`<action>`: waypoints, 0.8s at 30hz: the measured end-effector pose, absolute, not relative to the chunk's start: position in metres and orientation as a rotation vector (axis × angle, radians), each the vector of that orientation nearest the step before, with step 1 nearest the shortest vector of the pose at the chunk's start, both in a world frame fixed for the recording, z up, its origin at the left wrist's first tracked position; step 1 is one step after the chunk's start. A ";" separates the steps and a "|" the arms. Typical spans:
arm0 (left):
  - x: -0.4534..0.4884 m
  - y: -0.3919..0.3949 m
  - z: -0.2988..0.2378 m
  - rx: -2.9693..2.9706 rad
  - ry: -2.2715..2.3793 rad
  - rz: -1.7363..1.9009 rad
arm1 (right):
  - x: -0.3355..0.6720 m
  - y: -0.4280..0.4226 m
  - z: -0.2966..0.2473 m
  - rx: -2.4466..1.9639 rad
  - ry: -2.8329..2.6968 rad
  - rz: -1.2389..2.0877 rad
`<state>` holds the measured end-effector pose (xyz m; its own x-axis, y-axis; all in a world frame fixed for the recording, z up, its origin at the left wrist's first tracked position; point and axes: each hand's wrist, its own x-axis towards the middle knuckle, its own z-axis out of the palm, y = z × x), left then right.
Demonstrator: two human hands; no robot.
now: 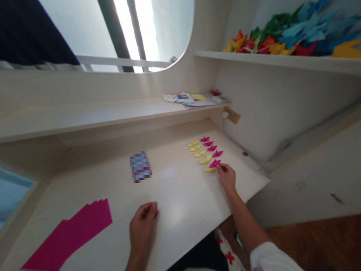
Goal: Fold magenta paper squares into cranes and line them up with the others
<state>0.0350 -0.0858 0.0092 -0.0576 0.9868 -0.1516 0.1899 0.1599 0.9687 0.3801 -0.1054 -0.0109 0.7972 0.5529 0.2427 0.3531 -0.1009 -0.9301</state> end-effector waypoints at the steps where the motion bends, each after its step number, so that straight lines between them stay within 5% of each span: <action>1: 0.036 -0.087 0.011 1.239 1.473 1.012 | 0.397 -0.106 -0.014 -1.767 -0.689 0.146; 24: 0.043 -0.091 0.014 1.333 1.595 0.904 | 0.467 -0.102 -0.037 -1.992 -0.796 0.097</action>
<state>0.0433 -0.0906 0.0137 -0.0735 0.9852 -0.1552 0.3728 0.1714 0.9119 0.4672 -0.1019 -0.0374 0.7845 0.5691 0.2461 0.4937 -0.3331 -0.8033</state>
